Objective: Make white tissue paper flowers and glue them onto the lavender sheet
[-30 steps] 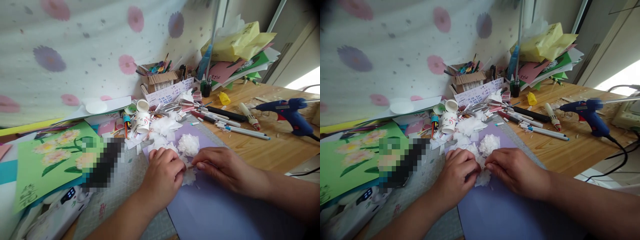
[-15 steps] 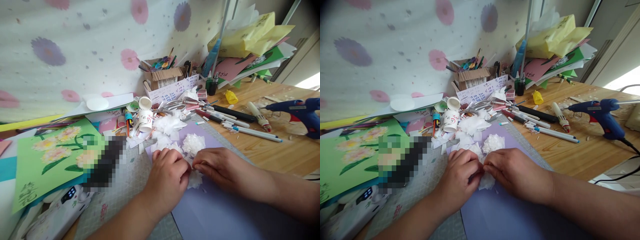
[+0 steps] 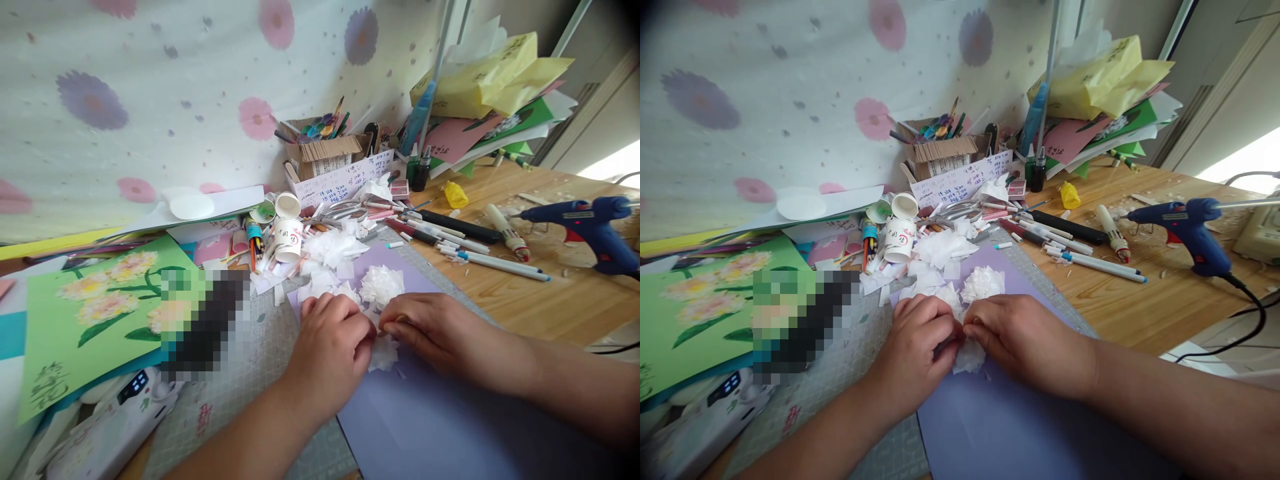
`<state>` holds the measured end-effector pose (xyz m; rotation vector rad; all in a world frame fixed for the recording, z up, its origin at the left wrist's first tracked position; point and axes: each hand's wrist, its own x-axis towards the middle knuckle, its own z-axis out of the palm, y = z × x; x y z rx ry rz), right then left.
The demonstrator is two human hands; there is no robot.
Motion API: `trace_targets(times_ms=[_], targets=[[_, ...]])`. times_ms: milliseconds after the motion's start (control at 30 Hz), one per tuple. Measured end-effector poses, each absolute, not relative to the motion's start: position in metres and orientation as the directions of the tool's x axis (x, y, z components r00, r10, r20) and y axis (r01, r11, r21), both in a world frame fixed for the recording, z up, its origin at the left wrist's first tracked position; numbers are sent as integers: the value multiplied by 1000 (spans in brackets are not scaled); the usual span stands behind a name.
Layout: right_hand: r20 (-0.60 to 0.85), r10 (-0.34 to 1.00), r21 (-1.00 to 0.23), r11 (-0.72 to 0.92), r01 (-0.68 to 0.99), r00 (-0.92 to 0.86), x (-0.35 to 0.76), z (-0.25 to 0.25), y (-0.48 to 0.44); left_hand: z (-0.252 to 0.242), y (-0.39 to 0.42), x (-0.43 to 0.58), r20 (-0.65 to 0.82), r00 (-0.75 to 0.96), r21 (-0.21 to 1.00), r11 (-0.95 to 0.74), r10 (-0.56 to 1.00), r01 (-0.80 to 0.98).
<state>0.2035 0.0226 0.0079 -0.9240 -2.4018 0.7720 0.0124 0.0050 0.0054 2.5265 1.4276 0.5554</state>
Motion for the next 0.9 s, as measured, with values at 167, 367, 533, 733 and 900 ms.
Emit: trace_targets(times_ms=[167,367,533,733,900], targets=[[181,742,-678,569,464,-645,208,5,24,7,4,12,213,470,337,-516,857,788],[205,783,-718,528,454,-587,208,9,22,7,4,12,224,466,353,-517,856,780],[286,773,-690,576,439,-566,210,9,19,7,5,11,228,464,354,-517,856,780],[286,770,-694,577,431,-570,210,10,19,6,5,12,223,466,363,-517,856,775],[208,786,-698,536,474,-582,208,6,22,7,4,11,216,462,374,-510,860,775]])
